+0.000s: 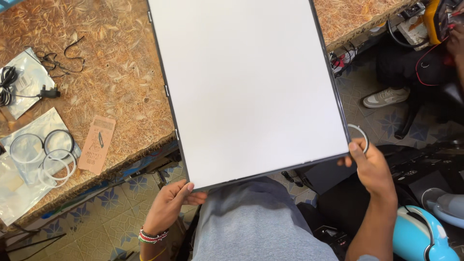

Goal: The person picks up a circular seal ring and places it into the edge of a white rectangular panel. They press the ring into the seam along the edge, then repeat the process with another ring on a different section of the panel edge.

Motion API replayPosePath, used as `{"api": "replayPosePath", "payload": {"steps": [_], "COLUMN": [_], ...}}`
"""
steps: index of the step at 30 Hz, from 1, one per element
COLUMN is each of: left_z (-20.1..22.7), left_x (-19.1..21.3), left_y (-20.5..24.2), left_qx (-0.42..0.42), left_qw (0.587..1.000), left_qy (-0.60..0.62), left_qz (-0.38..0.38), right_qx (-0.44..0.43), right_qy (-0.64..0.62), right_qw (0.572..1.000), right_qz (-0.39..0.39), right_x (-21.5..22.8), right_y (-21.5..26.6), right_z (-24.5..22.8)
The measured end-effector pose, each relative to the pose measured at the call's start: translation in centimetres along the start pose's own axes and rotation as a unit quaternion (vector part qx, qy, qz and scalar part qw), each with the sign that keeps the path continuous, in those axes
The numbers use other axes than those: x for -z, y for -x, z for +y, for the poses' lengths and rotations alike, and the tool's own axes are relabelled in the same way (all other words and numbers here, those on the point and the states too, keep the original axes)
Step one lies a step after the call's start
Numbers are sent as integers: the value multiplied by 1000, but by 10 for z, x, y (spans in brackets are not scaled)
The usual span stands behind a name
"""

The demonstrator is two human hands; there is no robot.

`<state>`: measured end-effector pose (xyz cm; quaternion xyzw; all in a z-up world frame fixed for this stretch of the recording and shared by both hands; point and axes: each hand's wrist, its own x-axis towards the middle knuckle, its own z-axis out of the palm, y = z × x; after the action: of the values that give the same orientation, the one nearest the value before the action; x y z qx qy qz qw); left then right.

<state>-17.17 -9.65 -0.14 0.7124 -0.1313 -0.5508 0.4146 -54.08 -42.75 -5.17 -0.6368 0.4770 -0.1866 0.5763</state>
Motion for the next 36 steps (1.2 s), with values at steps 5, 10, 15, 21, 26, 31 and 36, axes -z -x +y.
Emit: {"api": "replayPosePath", "payload": {"steps": [5,10,15,21,26,31,36], "left_z": [0,6,3,43,57,26,33], "left_x": [26,71,124,93,39,22,16], "left_y": [-19,-53,-113,-112,-68,-77,-82], "left_qx": [12,-81,-151,-279,-226,-105,-203], "left_qw": [999,990,964,911,963,981,965], "left_qy": [19,-8,215,283,-19,-163,-111], "left_qz": [-44,-112,45,112,145,24,125], "right_qx": [-31,-57,47,76,53,23,54], "right_qy": [-46,-131,-143,-187,-146,-121,-233], "right_qw": [997,985,959,929,907,894,903], "right_qz": [-44,-99,-239,-310,-391,-431,-356], "right_x": [16,6,-75,-188,-244,-259,-246], "right_y": [34,51,40,11,-13,-22,-20], "right_z": [22,44,-4,-33,-90,-112,-117]}}
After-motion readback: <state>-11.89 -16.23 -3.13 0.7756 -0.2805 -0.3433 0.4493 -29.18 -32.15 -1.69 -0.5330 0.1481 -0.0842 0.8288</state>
